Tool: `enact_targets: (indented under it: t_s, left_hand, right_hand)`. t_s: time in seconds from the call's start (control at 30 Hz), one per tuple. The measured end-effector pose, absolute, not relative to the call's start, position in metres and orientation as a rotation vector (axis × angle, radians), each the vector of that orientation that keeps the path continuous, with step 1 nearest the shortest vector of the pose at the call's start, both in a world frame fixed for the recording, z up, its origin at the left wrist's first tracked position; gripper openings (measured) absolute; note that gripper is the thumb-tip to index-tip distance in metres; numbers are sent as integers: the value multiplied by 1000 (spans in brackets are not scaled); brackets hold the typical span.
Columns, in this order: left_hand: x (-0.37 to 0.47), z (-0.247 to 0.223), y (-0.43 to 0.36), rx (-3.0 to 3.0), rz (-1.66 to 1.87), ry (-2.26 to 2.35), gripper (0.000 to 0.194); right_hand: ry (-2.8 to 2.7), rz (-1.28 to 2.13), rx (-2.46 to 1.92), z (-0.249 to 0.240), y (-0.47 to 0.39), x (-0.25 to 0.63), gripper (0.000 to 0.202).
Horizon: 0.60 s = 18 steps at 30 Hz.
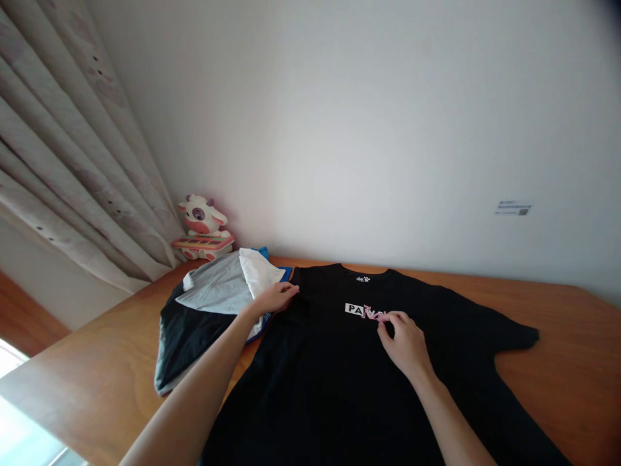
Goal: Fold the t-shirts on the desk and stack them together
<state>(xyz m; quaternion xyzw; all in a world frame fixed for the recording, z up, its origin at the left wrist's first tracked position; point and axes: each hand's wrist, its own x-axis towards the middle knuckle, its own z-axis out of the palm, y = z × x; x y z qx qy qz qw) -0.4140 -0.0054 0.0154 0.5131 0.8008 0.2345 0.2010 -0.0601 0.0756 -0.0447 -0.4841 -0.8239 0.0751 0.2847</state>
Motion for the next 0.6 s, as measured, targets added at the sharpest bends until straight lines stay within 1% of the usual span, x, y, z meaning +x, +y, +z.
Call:
enact_targets:
  t_s: [0.03, 0.13, 0.17, 0.2, 0.33, 0.37, 0.47, 0.6]
  left_hand:
    - [-408, 9, -4, 1415, 661, 2287, 55]
    - [-395, -4, 5, 1337, 674, 2425, 71]
    - [-393, -6, 9, 1319, 685, 2448, 72]
    - [-391, -8, 13, 1306, 702, 2461, 69]
    - [-392, -6, 24, 1250, 803, 2512, 40]
    - [-393, -4, 25, 1237, 843, 2533, 37]
    - [-395, 8, 28, 1253, 1016, 2592, 44]
    - [-401, 39, 36, 1424, 1241, 2579, 54]
  right_hand:
    - [-2212, 202, -1293, -44, 75, -60, 21]
    - [-2227, 215, -1280, -44, 75, -59, 22]
    - [-2228, 219, -1277, -43, 74, -59, 21]
    - [-2227, 220, -1276, -43, 74, -59, 21]
    - [-2225, 224, -1274, -41, 73, -60, 21]
    - [-2226, 228, -1277, -41, 73, -60, 21]
    - [-2235, 232, -1306, -39, 72, -61, 21]
    - [-2245, 250, -1313, -37, 72, -61, 20]
